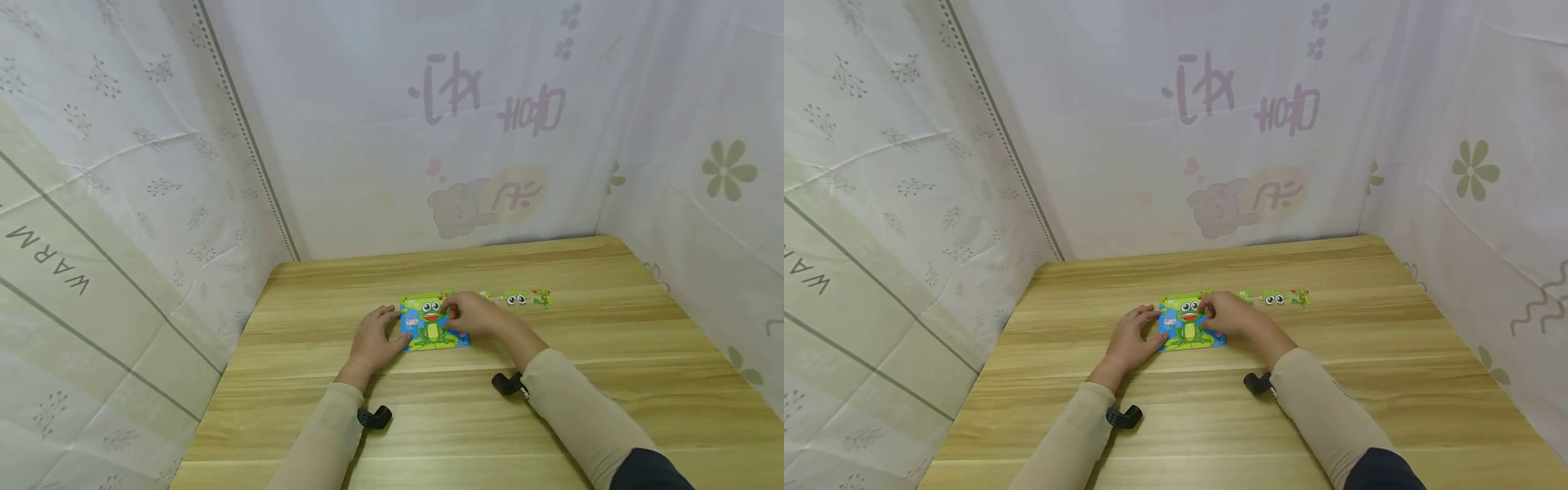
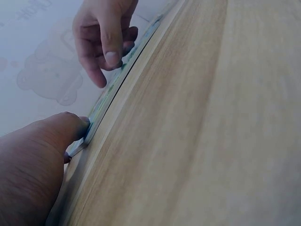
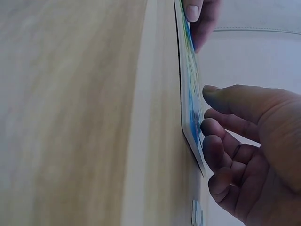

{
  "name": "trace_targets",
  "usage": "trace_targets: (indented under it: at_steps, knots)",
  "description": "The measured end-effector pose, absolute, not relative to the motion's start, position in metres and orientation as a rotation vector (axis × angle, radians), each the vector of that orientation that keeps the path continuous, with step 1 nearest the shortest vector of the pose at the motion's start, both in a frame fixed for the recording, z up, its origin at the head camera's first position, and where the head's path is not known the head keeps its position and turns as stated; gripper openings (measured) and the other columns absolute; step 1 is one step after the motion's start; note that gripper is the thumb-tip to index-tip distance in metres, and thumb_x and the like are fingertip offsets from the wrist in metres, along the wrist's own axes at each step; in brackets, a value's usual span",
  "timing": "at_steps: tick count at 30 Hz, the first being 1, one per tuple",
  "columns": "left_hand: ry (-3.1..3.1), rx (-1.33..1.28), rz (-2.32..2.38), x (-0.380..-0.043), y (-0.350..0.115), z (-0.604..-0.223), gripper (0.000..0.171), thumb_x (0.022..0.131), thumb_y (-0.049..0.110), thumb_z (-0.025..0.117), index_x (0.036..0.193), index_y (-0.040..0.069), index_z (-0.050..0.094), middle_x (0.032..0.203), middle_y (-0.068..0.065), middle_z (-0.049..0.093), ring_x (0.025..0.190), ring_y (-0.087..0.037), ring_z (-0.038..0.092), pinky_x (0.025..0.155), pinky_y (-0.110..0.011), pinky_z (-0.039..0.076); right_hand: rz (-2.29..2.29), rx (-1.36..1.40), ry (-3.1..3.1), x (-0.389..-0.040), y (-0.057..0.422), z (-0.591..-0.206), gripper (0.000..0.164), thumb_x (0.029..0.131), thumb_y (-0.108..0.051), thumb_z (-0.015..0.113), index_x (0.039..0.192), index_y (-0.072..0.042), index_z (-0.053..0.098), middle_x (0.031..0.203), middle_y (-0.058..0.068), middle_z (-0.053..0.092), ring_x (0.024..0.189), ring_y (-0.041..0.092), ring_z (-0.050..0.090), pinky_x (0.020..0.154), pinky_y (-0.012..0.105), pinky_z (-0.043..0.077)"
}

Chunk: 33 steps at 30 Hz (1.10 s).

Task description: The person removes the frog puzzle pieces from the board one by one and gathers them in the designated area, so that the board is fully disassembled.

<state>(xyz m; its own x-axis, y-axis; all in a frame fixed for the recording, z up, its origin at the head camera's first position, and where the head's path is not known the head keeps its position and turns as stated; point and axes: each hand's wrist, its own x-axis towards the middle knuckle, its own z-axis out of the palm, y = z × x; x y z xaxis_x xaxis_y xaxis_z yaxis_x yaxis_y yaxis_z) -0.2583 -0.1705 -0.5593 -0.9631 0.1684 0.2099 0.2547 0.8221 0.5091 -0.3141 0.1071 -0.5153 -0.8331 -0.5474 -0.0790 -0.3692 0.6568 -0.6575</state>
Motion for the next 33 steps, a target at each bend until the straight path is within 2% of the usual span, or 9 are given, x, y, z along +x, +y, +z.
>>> trace_targets:
  at_steps: [9, 14, 20, 33]
  knots:
    - [-2.855, -0.333, -0.833, -0.258, -0.170, -0.560, 0.060, 0.094, 0.051, 0.074, 0.144, 0.021, 0.064, 0.159, -0.002, 0.049, 0.151, -0.028, 0.037, 0.124, -0.052, 0.031, -0.855, -0.714, 2.614, -0.318, 0.096, -0.514, 0.039, 0.096, -0.021, 0.079, 0.132, -0.008, 0.069, 0.085, -0.001, 0.063, 0.061, 0.011, 0.057, 0.068, 0.031, 0.053]
    - [-2.837, -0.349, -0.848, -0.258, -0.170, -0.560, 0.060, 0.093, 0.050, 0.075, 0.143, 0.018, 0.064, 0.158, -0.004, 0.050, 0.151, -0.030, 0.038, 0.124, -0.053, 0.031, -0.810, -0.712, 2.646, -0.319, 0.093, -0.514, 0.038, 0.096, -0.025, 0.080, 0.129, -0.010, 0.069, 0.084, -0.001, 0.062, 0.062, 0.012, 0.056, 0.069, 0.032, 0.051]
    - [-2.839, -0.370, -0.797, -0.260, -0.171, -0.562, 0.061, 0.094, 0.052, 0.074, 0.144, 0.019, 0.063, 0.158, -0.003, 0.050, 0.150, -0.028, 0.039, 0.124, -0.050, 0.031, -0.827, -0.684, 2.651, -0.318, 0.089, -0.514, 0.035, 0.096, -0.024, 0.080, 0.126, -0.010, 0.068, 0.084, 0.001, 0.061, 0.062, 0.014, 0.056, 0.070, 0.033, 0.051]
    - [-2.843, -0.362, -0.827, -0.259, -0.171, -0.559, 0.061, 0.094, 0.052, 0.074, 0.144, 0.019, 0.064, 0.159, -0.003, 0.050, 0.151, -0.030, 0.038, 0.124, -0.051, 0.031, -0.825, -0.686, 2.665, -0.322, 0.091, -0.518, 0.035, 0.096, -0.024, 0.080, 0.124, -0.014, 0.063, 0.089, -0.001, 0.062, 0.066, 0.014, 0.059, 0.071, 0.033, 0.052]
